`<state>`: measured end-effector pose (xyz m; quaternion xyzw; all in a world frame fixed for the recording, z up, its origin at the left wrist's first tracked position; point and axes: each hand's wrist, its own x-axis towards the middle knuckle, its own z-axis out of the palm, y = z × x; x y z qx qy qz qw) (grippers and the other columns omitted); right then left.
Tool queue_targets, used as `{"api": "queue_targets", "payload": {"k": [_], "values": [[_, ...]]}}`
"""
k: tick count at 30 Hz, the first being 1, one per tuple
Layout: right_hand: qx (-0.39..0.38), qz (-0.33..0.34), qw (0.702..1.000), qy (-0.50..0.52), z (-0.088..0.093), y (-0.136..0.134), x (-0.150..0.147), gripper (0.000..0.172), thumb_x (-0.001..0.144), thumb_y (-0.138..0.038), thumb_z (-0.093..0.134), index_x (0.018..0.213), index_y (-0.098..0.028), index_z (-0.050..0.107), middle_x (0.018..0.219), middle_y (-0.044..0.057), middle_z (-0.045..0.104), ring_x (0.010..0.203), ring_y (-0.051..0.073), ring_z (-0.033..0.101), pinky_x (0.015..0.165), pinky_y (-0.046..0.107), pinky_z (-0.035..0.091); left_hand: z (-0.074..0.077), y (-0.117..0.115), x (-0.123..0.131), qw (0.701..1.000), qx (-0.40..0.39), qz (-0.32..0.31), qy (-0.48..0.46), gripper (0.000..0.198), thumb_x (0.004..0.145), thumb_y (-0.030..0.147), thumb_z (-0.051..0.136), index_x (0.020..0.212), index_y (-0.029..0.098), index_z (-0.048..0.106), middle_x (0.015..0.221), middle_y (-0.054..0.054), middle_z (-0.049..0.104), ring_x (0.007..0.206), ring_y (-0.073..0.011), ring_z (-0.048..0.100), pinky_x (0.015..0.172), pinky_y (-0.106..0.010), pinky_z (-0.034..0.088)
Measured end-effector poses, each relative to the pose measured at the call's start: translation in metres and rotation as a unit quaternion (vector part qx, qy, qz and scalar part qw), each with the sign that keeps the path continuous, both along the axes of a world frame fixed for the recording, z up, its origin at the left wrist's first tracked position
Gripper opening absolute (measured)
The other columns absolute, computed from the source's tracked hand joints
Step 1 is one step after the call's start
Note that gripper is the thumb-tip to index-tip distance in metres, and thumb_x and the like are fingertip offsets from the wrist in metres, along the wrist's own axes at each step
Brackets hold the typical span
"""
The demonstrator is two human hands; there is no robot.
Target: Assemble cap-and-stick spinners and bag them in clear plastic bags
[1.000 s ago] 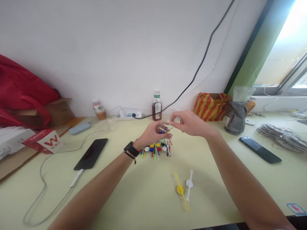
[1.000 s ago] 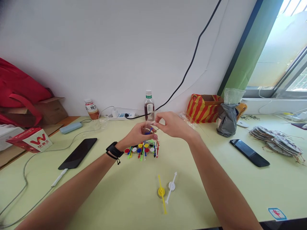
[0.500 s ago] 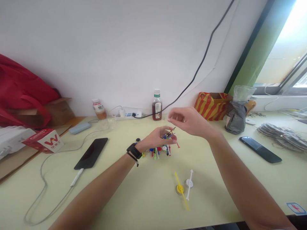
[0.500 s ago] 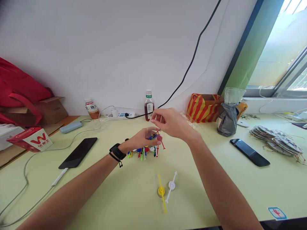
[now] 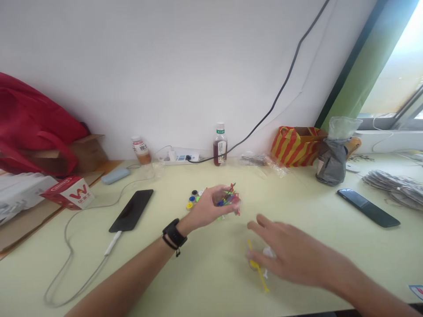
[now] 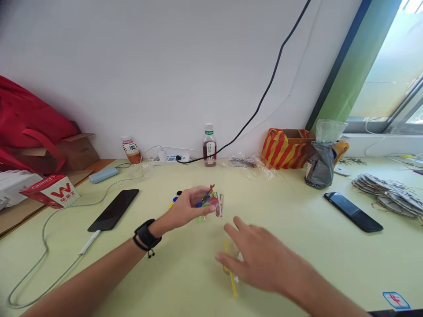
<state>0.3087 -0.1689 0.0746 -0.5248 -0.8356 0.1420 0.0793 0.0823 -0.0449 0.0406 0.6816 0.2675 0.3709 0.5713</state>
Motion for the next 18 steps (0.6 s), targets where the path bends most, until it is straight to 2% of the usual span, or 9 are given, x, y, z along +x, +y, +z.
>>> {"api": "queue_targets", "payload": {"k": [2,4,7,9,12,14,18], "values": [[0.003,-0.024,1.000,0.015,-0.031,-0.026,0.001,0.048,0.097,-0.052,0.058,0.139,-0.030,0.057,0.135,0.014,0.063,0.106,0.031,0.070,0.087,0.042,0.056,-0.009,-0.015,-0.004,1.000,-0.016,0.011,0.001,0.039,0.080,0.034,0.087,0.112,0.019,0.070,0.111,-0.009,0.075,0.105,-0.0243,0.072,0.099,-0.039,0.055],[0.008,-0.049,0.998,0.041,-0.054,-0.042,0.001,0.050,0.094,-0.041,0.062,0.143,-0.033,0.053,0.136,0.012,0.062,0.113,0.030,0.069,0.090,0.040,0.057,-0.020,-0.025,-0.003,0.999,-0.024,0.031,-0.011,0.037,0.082,0.035,0.085,0.111,0.019,0.071,0.116,-0.009,0.073,0.110,-0.0245,0.070,0.102,-0.039,0.054],[0.030,-0.080,0.992,0.093,-0.072,-0.044,0.006,0.032,0.096,-0.027,0.055,0.128,-0.030,0.062,0.130,0.010,0.064,0.109,0.026,0.070,0.089,0.038,0.059,-0.034,-0.033,0.002,1.000,-0.030,0.006,-0.006,0.045,0.080,0.036,0.086,0.117,0.020,0.069,0.116,-0.010,0.073,0.106,-0.0257,0.070,0.099,-0.043,0.056],[0.050,-0.095,0.987,0.119,-0.075,-0.035,0.013,0.024,0.100,-0.023,0.047,0.114,-0.027,0.065,0.128,0.011,0.063,0.107,0.026,0.069,0.090,0.040,0.059,-0.037,-0.036,0.004,0.999,0.001,-0.008,0.033,0.042,0.078,0.035,0.087,0.115,0.021,0.071,0.115,-0.010,0.074,0.106,-0.0274,0.070,0.099,-0.043,0.055],[0.048,-0.093,0.986,0.131,-0.072,-0.014,0.028,0.030,0.105,-0.025,0.036,0.101,-0.025,0.065,0.112,0.011,0.066,0.096,0.025,0.070,0.086,0.042,0.059,-0.034,-0.040,0.002,0.996,0.040,-0.001,0.084,0.034,0.078,0.035,0.086,0.108,0.021,0.074,0.111,-0.009,0.075,0.105,-0.0288,0.069,0.095,-0.042,0.055],[0.046,-0.088,0.985,0.139,-0.069,-0.003,0.036,0.033,0.105,-0.027,0.034,0.095,-0.024,0.065,0.100,0.010,0.067,0.088,0.026,0.070,0.080,0.042,0.058,-0.032,-0.041,0.000,0.996,0.035,-0.001,0.086,0.032,0.081,0.037,0.083,0.107,0.020,0.075,0.109,-0.009,0.075,0.101,-0.0276,0.069,0.090,-0.039,0.056],[0.043,-0.067,0.980,0.181,-0.060,0.004,0.040,0.030,0.104,-0.031,0.039,0.100,-0.025,0.068,0.101,0.010,0.070,0.090,0.026,0.069,0.080,0.042,0.059,-0.035,-0.039,-0.002,0.996,0.023,0.004,0.083,0.036,0.082,0.041,0.083,0.109,0.019,0.075,0.105,-0.008,0.074,0.094,-0.0244,0.070,0.083,-0.035,0.056]]}}
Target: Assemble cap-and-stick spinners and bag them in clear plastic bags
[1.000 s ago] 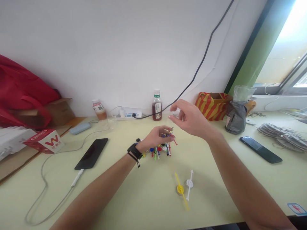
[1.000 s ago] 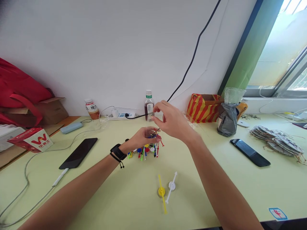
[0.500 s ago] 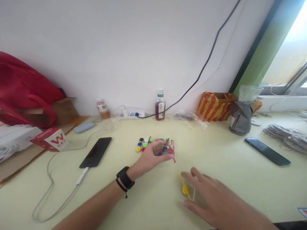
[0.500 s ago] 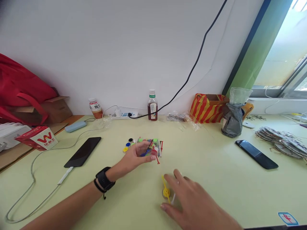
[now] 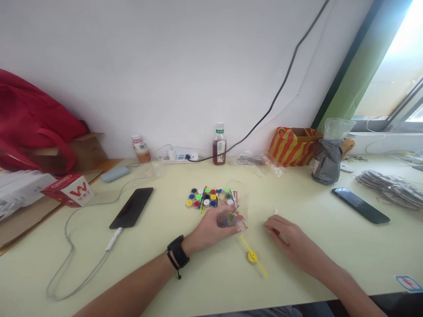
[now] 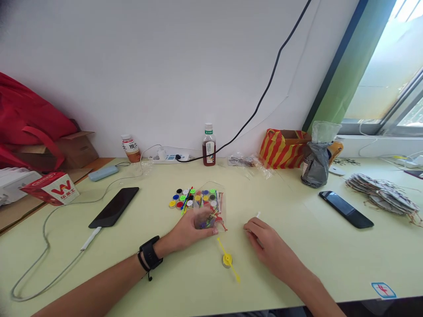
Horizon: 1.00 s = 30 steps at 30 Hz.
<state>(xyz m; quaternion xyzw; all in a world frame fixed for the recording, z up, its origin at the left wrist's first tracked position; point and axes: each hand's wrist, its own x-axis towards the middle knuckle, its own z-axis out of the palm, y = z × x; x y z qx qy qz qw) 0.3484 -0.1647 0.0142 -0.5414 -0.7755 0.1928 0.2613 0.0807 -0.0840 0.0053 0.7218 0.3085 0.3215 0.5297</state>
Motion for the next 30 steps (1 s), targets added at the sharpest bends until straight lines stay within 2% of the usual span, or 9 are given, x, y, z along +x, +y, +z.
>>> {"api": "queue_targets", "payload": {"k": [3,6,7,11,14,18,22,25,30], "values": [[0.014,0.020,0.999,0.047,0.016,0.001,0.000,0.030,0.104,-0.035,0.042,0.110,-0.027,0.071,0.103,0.010,0.073,0.092,0.027,0.070,0.082,0.042,0.060,-0.006,0.003,0.001,0.999,-0.014,0.040,-0.016,0.040,0.078,0.042,0.087,0.109,0.019,0.074,0.107,-0.008,0.075,0.097,-0.0245,0.071,0.087,-0.035,0.057],[0.065,0.021,0.993,0.091,0.049,0.007,0.001,0.032,0.104,-0.040,0.046,0.117,-0.029,0.073,0.113,0.012,0.071,0.084,0.024,0.070,0.075,0.040,0.061,-0.009,0.005,0.003,0.996,-0.044,0.059,-0.051,0.046,0.076,0.042,0.088,0.113,0.019,0.073,0.115,-0.009,0.074,0.105,-0.0256,0.070,0.092,-0.036,0.058],[0.090,0.019,0.991,0.093,0.064,0.010,0.001,0.031,0.103,-0.040,0.050,0.120,-0.031,0.074,0.118,0.012,0.070,0.086,0.024,0.070,0.074,0.040,0.061,-0.009,0.005,0.003,0.994,-0.062,0.063,-0.057,0.049,0.076,0.042,0.089,0.116,0.019,0.072,0.116,-0.010,0.074,0.106,-0.0258,0.070,0.090,-0.036,0.060],[0.215,-0.008,0.970,0.111,0.126,0.028,-0.015,0.023,0.098,-0.039,0.062,0.113,-0.033,0.079,0.100,0.008,0.071,0.089,0.025,0.070,0.076,0.038,0.061,-0.009,0.007,0.003,0.987,-0.136,0.063,-0.052,0.063,0.074,0.044,0.090,0.127,0.021,0.066,0.116,-0.011,0.072,0.099,-0.0254,0.070,0.065,-0.031,0.064],[0.233,-0.003,0.956,0.177,0.153,0.048,-0.038,0.021,0.095,-0.036,0.067,0.107,-0.026,0.080,0.093,0.007,0.073,0.079,0.022,0.071,0.075,0.036,0.061,-0.008,0.008,0.002,0.987,-0.137,0.054,-0.058,0.069,0.072,0.040,0.092,0.131,0.021,0.063,0.115,-0.010,0.071,0.092,-0.0222,0.070,0.061,-0.029,0.063],[0.152,-0.020,0.968,0.197,0.154,0.077,-0.065,0.021,0.088,-0.035,0.072,0.097,-0.018,0.080,0.077,0.006,0.074,0.067,0.021,0.072,0.063,0.031,0.058,-0.005,0.008,0.002,0.988,-0.117,0.071,-0.077,0.073,0.067,0.035,0.095,0.131,0.021,0.062,0.125,-0.011,0.068,0.099,-0.0243,0.070,0.068,-0.031,0.063],[0.048,-0.039,0.985,0.159,0.135,0.093,-0.079,0.016,0.087,-0.031,0.070,0.091,-0.017,0.078,0.073,0.004,0.074,0.052,0.016,0.064,0.047,0.027,0.047,-0.006,0.007,0.001,0.994,-0.054,0.089,-0.046,0.067,0.070,0.033,0.093,0.129,0.020,0.064,0.126,-0.012,0.070,0.119,-0.0308,0.065,0.092,-0.038,0.059],[0.052,-0.031,0.990,0.127,0.122,0.093,-0.084,0.011,0.087,-0.024,0.067,0.088,-0.019,0.077,0.083,0.005,0.077,0.066,0.018,0.069,0.059,0.028,0.050,-0.008,0.006,0.001,0.994,-0.041,0.080,-0.057,0.062,0.076,0.034,0.089,0.131,0.020,0.064,0.124,-0.011,0.073,0.119,-0.0303,0.067,0.101,-0.041,0.055],[0.080,0.015,0.997,-0.012,0.116,0.085,-0.086,0.018,0.090,-0.015,0.059,0.083,-0.021,0.073,0.084,0.003,0.076,0.076,0.019,0.067,0.069,0.030,0.046,-0.003,0.004,0.001,0.998,0.000,0.051,-0.037,0.034,0.084,0.032,0.081,0.113,0.018,0.071,0.113,-0.010,0.075,0.108,-0.0273,0.070,0.096,-0.037,0.055]]}}
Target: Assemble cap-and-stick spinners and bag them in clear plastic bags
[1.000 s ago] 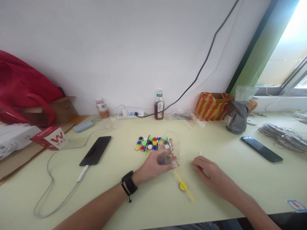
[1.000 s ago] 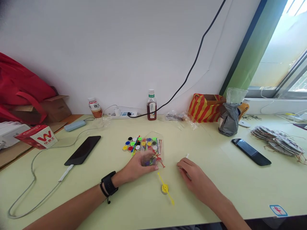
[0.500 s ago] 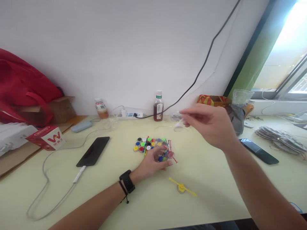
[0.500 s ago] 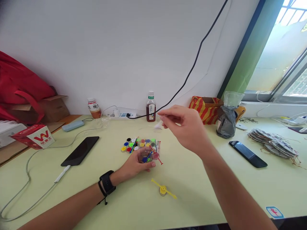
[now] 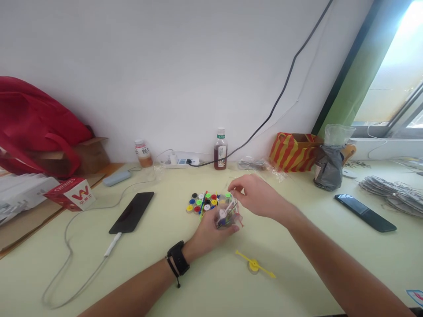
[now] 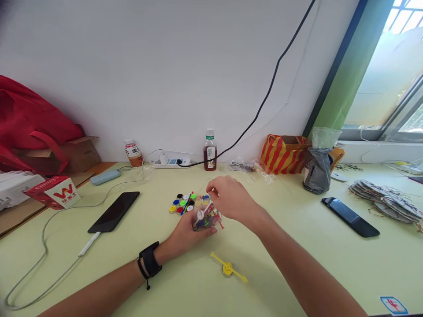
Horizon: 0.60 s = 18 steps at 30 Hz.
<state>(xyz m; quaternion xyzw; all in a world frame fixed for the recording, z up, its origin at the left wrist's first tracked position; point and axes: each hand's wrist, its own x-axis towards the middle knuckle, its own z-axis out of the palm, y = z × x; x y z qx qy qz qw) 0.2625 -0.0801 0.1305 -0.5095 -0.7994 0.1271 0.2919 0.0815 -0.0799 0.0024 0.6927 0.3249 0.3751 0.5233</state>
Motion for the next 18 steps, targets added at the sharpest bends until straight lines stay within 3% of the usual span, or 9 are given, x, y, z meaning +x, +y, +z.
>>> {"api": "queue_targets", "payload": {"k": [5,7,10,12,13,15,18], "values": [[0.101,-0.081,0.992,-0.008,-0.002,-0.035,0.013,0.017,0.097,-0.029,0.057,0.085,-0.021,0.066,0.081,0.002,0.071,0.067,0.016,0.060,0.063,0.029,0.038,0.006,-0.001,0.000,0.999,0.027,0.017,0.018,0.039,0.083,0.030,0.082,0.118,0.018,0.070,0.109,-0.008,0.076,0.099,-0.0245,0.070,0.088,-0.033,0.055],[0.046,-0.059,0.996,-0.042,-0.017,-0.057,0.021,0.020,0.098,-0.036,0.058,0.085,-0.022,0.064,0.078,0.001,0.069,0.063,0.016,0.059,0.060,0.029,0.037,0.007,-0.001,0.000,0.999,0.031,0.031,0.010,0.039,0.084,0.033,0.082,0.118,0.017,0.070,0.108,-0.008,0.076,0.097,-0.0243,0.070,0.086,-0.032,0.055],[-0.041,0.023,0.991,-0.124,-0.054,-0.086,0.030,0.014,0.094,-0.034,0.065,0.102,-0.022,0.068,0.097,0.004,0.074,0.083,0.022,0.068,0.073,0.031,0.043,0.002,0.000,-0.001,0.998,0.043,0.043,0.012,0.042,0.082,0.036,0.083,0.117,0.017,0.071,0.111,-0.009,0.076,0.101,-0.0262,0.070,0.089,-0.034,0.056],[-0.096,0.059,0.979,-0.172,-0.078,-0.098,0.031,0.009,0.095,-0.023,0.059,0.093,-0.022,0.067,0.094,0.004,0.073,0.083,0.022,0.069,0.073,0.032,0.042,-0.004,0.001,-0.001,0.998,0.042,0.038,0.026,0.048,0.078,0.036,0.086,0.120,0.017,0.072,0.118,-0.010,0.074,0.108,-0.0288,0.069,0.093,-0.036,0.056],[-0.114,0.070,0.974,-0.183,-0.085,-0.101,0.031,0.015,0.097,-0.020,0.053,0.089,-0.022,0.065,0.092,0.003,0.073,0.082,0.022,0.068,0.072,0.032,0.042,-0.007,0.002,-0.001,0.998,0.037,0.036,0.031,0.053,0.077,0.036,0.087,0.124,0.017,0.070,0.123,-0.010,0.073,0.112,-0.0300,0.068,0.096,-0.037,0.056],[-0.130,0.080,0.973,-0.173,-0.087,-0.102,0.031,0.022,0.100,-0.017,0.047,0.083,-0.021,0.061,0.088,0.002,0.071,0.079,0.020,0.066,0.071,0.032,0.041,-0.013,0.004,-0.001,0.999,0.018,0.034,0.031,0.066,0.074,0.035,0.089,0.133,0.018,0.065,0.131,-0.012,0.070,0.119,-0.0313,0.066,0.101,-0.039,0.054],[-0.126,0.078,0.984,-0.094,-0.061,-0.095,0.034,0.022,0.101,-0.021,0.048,0.083,-0.022,0.059,0.081,0.000,0.068,0.073,0.018,0.062,0.069,0.030,0.042,-0.016,0.006,-0.002,1.000,-0.011,0.021,0.019,0.073,0.073,0.033,0.090,0.139,0.017,0.060,0.130,-0.012,0.070,0.118,-0.0299,0.066,0.101,-0.038,0.053]]}}
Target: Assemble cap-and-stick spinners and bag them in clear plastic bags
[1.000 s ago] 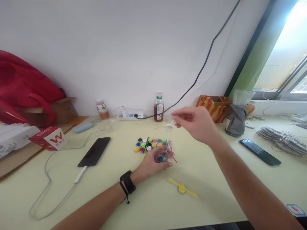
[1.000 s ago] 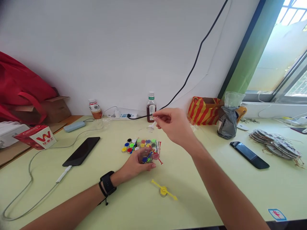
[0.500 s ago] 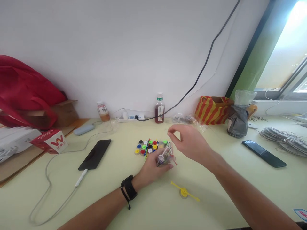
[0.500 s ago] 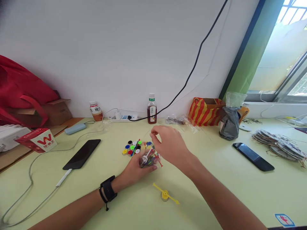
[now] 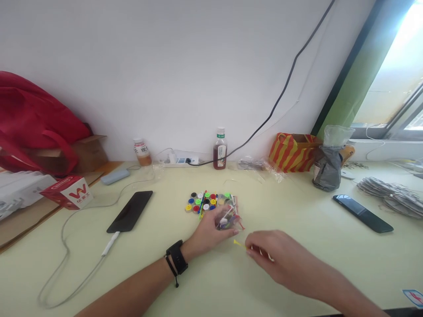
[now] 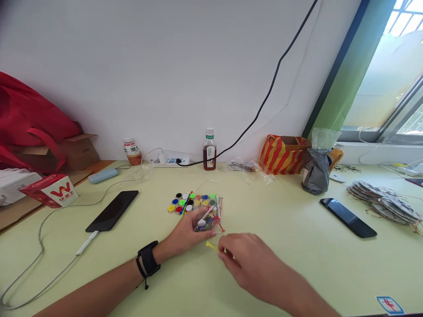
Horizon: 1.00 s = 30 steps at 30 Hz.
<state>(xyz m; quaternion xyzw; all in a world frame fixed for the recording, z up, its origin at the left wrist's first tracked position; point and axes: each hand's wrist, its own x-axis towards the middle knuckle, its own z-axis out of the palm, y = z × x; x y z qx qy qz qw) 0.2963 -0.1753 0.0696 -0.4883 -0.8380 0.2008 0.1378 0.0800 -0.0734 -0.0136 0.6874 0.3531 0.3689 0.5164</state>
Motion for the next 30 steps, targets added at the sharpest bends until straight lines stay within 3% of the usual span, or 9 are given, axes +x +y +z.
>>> {"api": "queue_targets", "payload": {"k": [3,6,8,11,14,16,23,26,30], "values": [[-0.007,0.003,0.993,0.119,0.043,0.017,0.005,0.020,0.103,-0.029,0.049,0.090,-0.023,0.063,0.082,0.000,0.069,0.072,0.016,0.062,0.062,0.026,0.044,0.005,0.000,0.001,0.999,-0.009,-0.026,-0.020,0.057,0.077,0.032,0.088,0.127,0.017,0.065,0.117,-0.010,0.073,0.108,-0.0265,0.069,0.093,-0.035,0.055],[0.108,-0.036,0.968,0.226,0.077,0.045,0.006,0.014,0.098,-0.031,0.059,0.090,-0.021,0.065,0.088,0.003,0.071,0.082,0.018,0.065,0.064,0.026,0.047,0.014,-0.003,0.002,0.997,-0.010,-0.067,-0.040,0.037,0.084,0.032,0.082,0.115,0.016,0.069,0.110,-0.009,0.073,0.102,-0.0236,0.069,0.091,-0.033,0.054],[0.123,-0.034,0.953,0.275,0.089,0.066,0.002,0.015,0.097,-0.032,0.060,0.090,-0.020,0.064,0.085,0.004,0.070,0.079,0.018,0.065,0.071,0.028,0.051,0.018,-0.004,0.003,0.996,-0.009,-0.076,-0.040,0.031,0.088,0.033,0.079,0.113,0.016,0.070,0.109,-0.009,0.073,0.101,-0.0229,0.068,0.092,-0.033,0.052],[0.104,-0.019,0.951,0.291,0.091,0.092,-0.009,0.008,0.094,-0.028,0.061,0.096,-0.020,0.059,0.081,0.002,0.069,0.072,0.016,0.065,0.069,0.029,0.052,0.021,-0.005,0.002,0.997,-0.012,-0.074,-0.028,0.028,0.090,0.035,0.077,0.110,0.016,0.073,0.108,-0.009,0.073,0.101,-0.0229,0.067,0.091,-0.032,0.052],[0.121,-0.008,0.975,0.188,0.084,0.103,-0.018,0.003,0.093,-0.022,0.057,0.090,-0.020,0.058,0.078,0.000,0.067,0.071,0.015,0.062,0.065,0.026,0.045,0.021,-0.005,0.001,0.997,-0.013,-0.074,-0.034,0.029,0.089,0.036,0.078,0.109,0.015,0.073,0.108,-0.009,0.073,0.101,-0.0233,0.067,0.090,-0.033,0.052],[0.141,-0.007,0.987,0.073,0.080,0.102,-0.021,0.013,0.092,-0.019,0.055,0.079,-0.020,0.056,0.075,0.000,0.065,0.069,0.014,0.057,0.061,0.026,0.038,0.020,-0.005,0.001,0.996,-0.010,-0.077,-0.041,0.028,0.089,0.035,0.077,0.109,0.015,0.073,0.106,-0.009,0.072,0.100,-0.0230,0.067,0.089,-0.032,0.052],[0.087,0.037,0.976,-0.197,0.096,0.094,-0.036,0.021,0.085,-0.011,0.051,0.066,-0.019,0.047,0.068,0.001,0.056,0.059,0.013,0.043,0.055,0.030,0.023,0.022,-0.006,0.002,0.999,0.017,-0.035,-0.003,0.031,0.084,0.039,0.082,0.100,0.014,0.075,0.095,-0.008,0.073,0.088,-0.0230,0.067,0.078,-0.032,0.053],[0.025,0.086,0.963,-0.253,0.107,0.096,-0.052,0.022,0.080,-0.011,0.057,0.062,-0.019,0.047,0.065,0.001,0.054,0.055,0.013,0.040,0.054,0.031,0.020,0.026,-0.008,0.002,0.999,0.017,-0.031,0.026,0.030,0.083,0.042,0.082,0.094,0.014,0.075,0.087,-0.006,0.073,0.078,-0.0205,0.066,0.069,-0.030,0.051],[0.008,0.121,0.969,-0.215,0.112,0.096,-0.059,0.030,0.084,-0.013,0.057,0.057,-0.019,0.046,0.058,0.000,0.050,0.050,0.012,0.038,0.052,0.030,0.020,0.028,-0.010,0.002,0.998,-0.004,-0.064,0.017,0.030,0.086,0.043,0.078,0.095,0.015,0.078,0.093,-0.008,0.078,0.085,-0.0233,0.070,0.075,-0.031,0.053]]}}
